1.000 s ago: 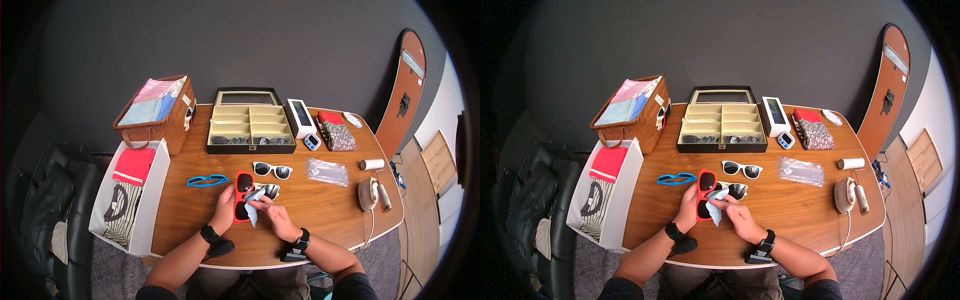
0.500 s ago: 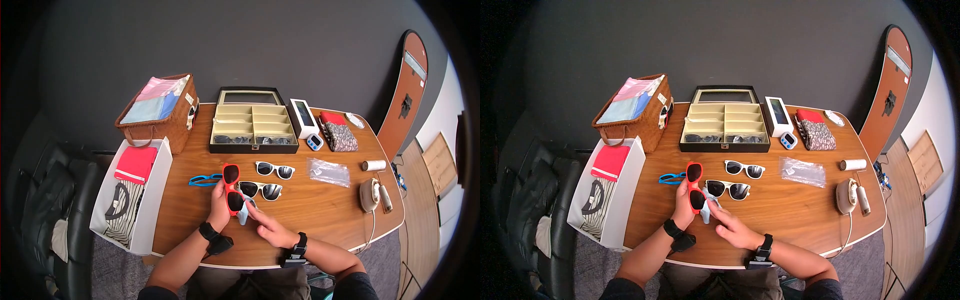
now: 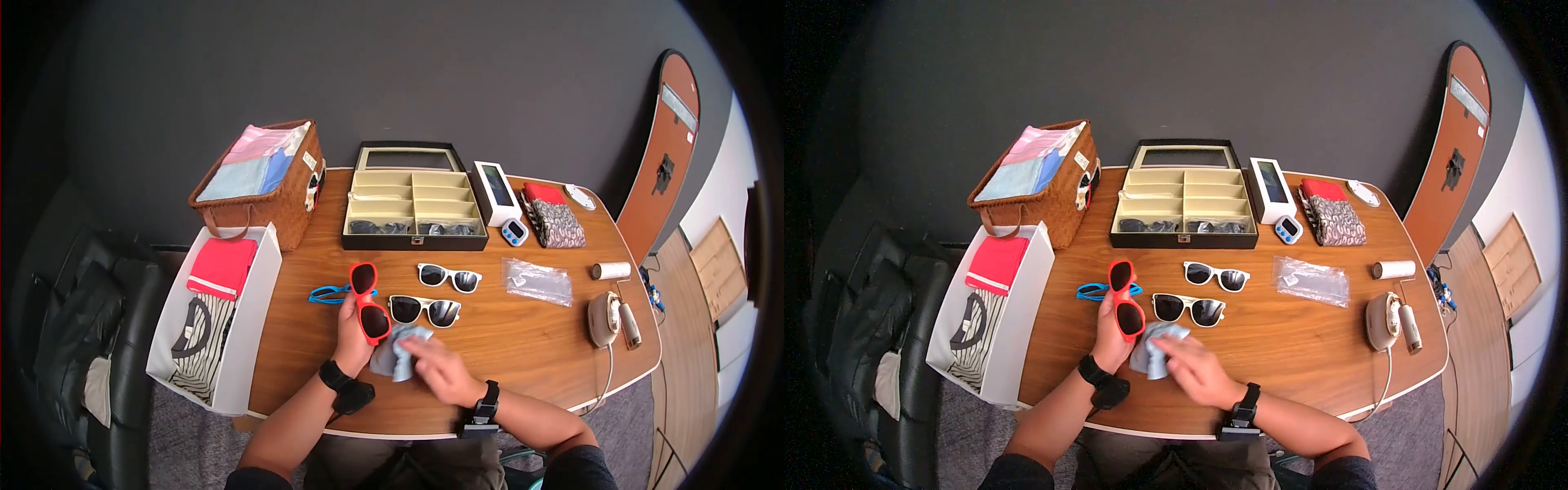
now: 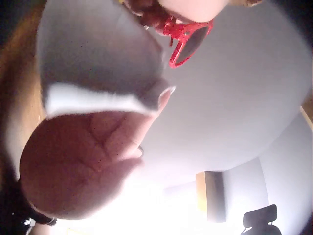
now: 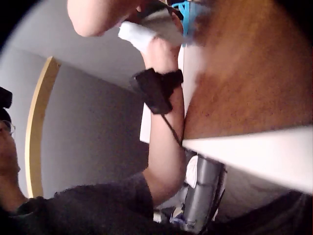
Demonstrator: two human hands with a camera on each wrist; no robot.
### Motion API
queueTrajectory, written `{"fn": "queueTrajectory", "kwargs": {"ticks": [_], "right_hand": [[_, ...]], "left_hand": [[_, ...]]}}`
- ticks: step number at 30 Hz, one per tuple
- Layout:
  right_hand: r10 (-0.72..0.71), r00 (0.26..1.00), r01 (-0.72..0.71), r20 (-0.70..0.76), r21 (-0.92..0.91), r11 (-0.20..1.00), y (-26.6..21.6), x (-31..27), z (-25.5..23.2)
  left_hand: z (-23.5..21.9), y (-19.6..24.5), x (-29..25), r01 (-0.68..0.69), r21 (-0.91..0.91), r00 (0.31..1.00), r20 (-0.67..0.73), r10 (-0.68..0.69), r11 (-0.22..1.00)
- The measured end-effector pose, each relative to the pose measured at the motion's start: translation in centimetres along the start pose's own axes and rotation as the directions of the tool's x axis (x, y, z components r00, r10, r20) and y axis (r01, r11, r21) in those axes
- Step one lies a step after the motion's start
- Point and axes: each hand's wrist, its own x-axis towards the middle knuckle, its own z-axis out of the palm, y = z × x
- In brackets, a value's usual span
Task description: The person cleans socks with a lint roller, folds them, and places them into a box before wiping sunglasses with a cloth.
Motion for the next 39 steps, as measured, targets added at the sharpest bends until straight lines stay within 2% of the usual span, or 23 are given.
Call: {"fn": "queueTrajectory", "kwargs": {"ticks": [1, 2, 3, 5, 6, 7, 8, 9, 10, 11, 13, 14, 15, 16, 17, 18, 22, 24, 28, 30, 34, 36, 39], "right_hand": [[0.086, 0.977, -0.081, -0.195, 0.037, 0.996, 0.2, -0.3, -0.2], [0.247, 0.928, -0.230, -0.279, 0.095, 0.969, 0.1, -0.4, -0.5], [0.151, 0.896, -0.137, -0.418, 0.062, 0.989, 0.6, 0.0, -0.5], [0.163, 0.870, -0.157, -0.466, 0.052, 0.986, 0.5, 0.1, -0.7], [0.164, 0.867, -0.159, -0.472, 0.050, 0.986, 0.4, 0.1, -0.6], [0.240, 0.861, -0.197, -0.448, 0.142, 0.970, 0.4, 0.1, -0.4], [0.314, 0.853, -0.234, -0.418, 0.233, 0.944, 0.4, 0.0, -0.4], [0.315, 0.850, -0.234, -0.422, 0.232, 0.944, 0.9, -0.2, -0.4], [0.363, 0.822, -0.219, -0.438, 0.346, 0.912, 1.8, -0.3, -0.4], [0.412, 0.795, -0.195, -0.445, 0.454, 0.869, 2.5, -0.3, -0.5], [0.385, 0.739, -0.121, -0.553, 0.453, 0.883, 3.1, 0.4, -1.5], [0.385, 0.713, -0.081, -0.586, 0.477, 0.875, 2.9, 0.8, -2.2], [0.388, 0.685, -0.040, -0.617, 0.500, 0.865, 2.4, 1.4, -2.8], [0.361, 0.728, -0.025, -0.582, 0.505, 0.863, 2.7, 1.2, -3.2], [0.364, 0.728, -0.027, -0.582, 0.505, 0.862, 3.1, 1.0, -3.3], [0.388, 0.755, -0.068, -0.529, 0.525, 0.849, 3.6, 0.8, -3.3], [0.412, 0.797, -0.158, -0.442, 0.506, 0.848, 3.4, 0.6, -3.3], [0.392, 0.815, -0.189, -0.426, 0.445, 0.875, 2.7, 0.8, -3.4], [0.316, 0.857, -0.171, -0.408, 0.353, 0.920, 2.1, 1.0, -3.5], [0.304, 0.850, -0.206, -0.430, 0.259, 0.944, 1.9, 1.3, -3.2], [0.367, 0.808, -0.241, -0.460, 0.309, 0.920, 3.2, 1.1, -3.1], [0.353, 0.803, -0.240, -0.480, 0.281, 0.929, 3.0, 1.2, -3.4], [0.338, 0.813, -0.283, -0.475, 0.186, 0.941, 1.6, 1.9, -4.4]], "left_hand": [[-0.1, -0.1, 0.0, 0.097, -0.067, 0.991, 0.103, -0.089, 0.993], [0.0, -0.3, 0.0, 0.155, -0.098, 0.977, 0.165, -0.137, 0.983], [-0.1, -0.4, -0.1, 0.222, -0.104, 0.947, 0.258, -0.189, 0.970], [0.3, -0.6, -0.8, 0.331, -0.052, 0.912, 0.274, -0.305, 0.942], [0.1, -0.5, -0.8, 0.352, -0.083, 0.862, 0.417, -0.288, 0.932], [0.3, -0.6, -0.9, 0.355, -0.080, 0.858, 0.424, -0.290, 0.931], [0.5, -0.5, -1.2, 0.305, 0.025, 0.861, 0.419, -0.287, 0.952], [1.3, 0.2, -1.7, 0.251, 0.129, 0.866, 0.414, -0.282, 0.959], [3.0, 0.8, -2.2, 0.212, 0.179, 0.914, 0.312, -0.260, 0.961], [2.8, 0.9, -2.1, 0.210, 0.178, 0.914, 0.314, -0.258, 0.961], [2.0, 0.7, -1.7, 0.181, 0.343, 0.859, 0.401, -0.318, 0.922], [1.2, -0.7, -1.1, 0.087, 0.373, 0.857, 0.445, -0.260, 0.924], [1.1, -0.7, -1.2, 0.087, 0.372, 0.857, 0.445, -0.259, 0.924], [1.1, -0.6, -1.3, 0.037, 0.480, 0.844, 0.455, -0.285, 0.876], [1.1, -0.4, -1.5, -0.016, 0.581, 0.830, 0.462, -0.313, 0.814], [2.0, 0.1, -2.0, -0.127, 0.649, 0.873, 0.433, -0.226, 0.750], [2.8, 1.4, -2.6, -0.250, 0.737, 0.876, 0.449, -0.178, 0.628], [2.9, 1.6, -2.6, -0.370, 0.741, 0.875, 0.481, -0.058, 0.560], [2.8, 1.7, -2.6, -0.425, 0.757, 0.868, 0.496, -0.013, 0.497], [2.9, 1.7, -2.6, -0.474, 0.745, 0.845, 0.535, 0.004, 0.469], [3.0, 1.6, -2.7, -0.478, 0.733, 0.834, 0.551, -0.011, 0.484], [3.0, 1.8, -2.6, -0.543, 0.710, 0.829, 0.538, 0.154, 0.447], [2.3, 2.2, -1.6, -0.546, 0.748, 0.833, 0.436, 0.342, 0.377]]}}
